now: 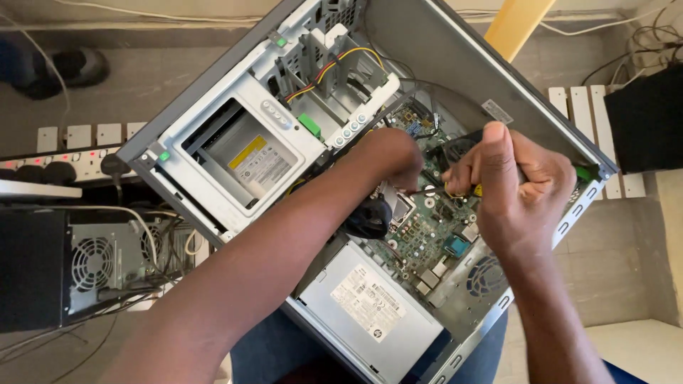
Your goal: Using a screwdriver to loosen mounting screws and remove a CPU heatsink from a computer motherboard.
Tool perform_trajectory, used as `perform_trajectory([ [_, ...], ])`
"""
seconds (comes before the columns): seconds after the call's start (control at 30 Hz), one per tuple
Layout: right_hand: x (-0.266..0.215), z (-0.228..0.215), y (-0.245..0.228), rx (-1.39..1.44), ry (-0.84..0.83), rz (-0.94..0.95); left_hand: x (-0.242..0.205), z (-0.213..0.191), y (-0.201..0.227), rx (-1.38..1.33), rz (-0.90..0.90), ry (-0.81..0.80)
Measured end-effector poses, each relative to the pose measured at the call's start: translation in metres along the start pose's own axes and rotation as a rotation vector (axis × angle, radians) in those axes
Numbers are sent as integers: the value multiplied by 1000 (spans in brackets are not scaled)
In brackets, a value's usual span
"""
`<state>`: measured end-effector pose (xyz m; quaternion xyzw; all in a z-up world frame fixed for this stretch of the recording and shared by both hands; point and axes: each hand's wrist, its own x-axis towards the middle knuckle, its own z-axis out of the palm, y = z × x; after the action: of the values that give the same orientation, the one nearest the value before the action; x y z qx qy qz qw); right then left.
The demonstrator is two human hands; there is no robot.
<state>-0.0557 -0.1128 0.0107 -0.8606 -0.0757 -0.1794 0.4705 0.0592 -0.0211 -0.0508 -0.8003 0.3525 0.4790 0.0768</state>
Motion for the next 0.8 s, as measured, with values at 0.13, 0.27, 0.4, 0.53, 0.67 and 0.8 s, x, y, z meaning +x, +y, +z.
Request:
perform_trajectory([
  [0.13, 18, -35, -24, -337, -291, 68, 52, 2, -7, -13, 18, -60],
  [0.27, 38, -34, -54, -885, -525, 897, 62, 2, -7, 168, 125, -66],
  [0.4, 44, -38, -42, -991, -846, 1030, 58, 0, -9, 107, 174, -94],
  [0.53, 52, -34, -38, -644, -740, 1269, 37, 0, -8, 32, 162, -68],
  [0.67, 66, -28, -23, -696, -721, 1208, 39, 1, -10, 35, 143, -45],
  [0.8, 67, -28, -20, -1090, -887, 965, 40, -2, -10, 30, 119, -25],
])
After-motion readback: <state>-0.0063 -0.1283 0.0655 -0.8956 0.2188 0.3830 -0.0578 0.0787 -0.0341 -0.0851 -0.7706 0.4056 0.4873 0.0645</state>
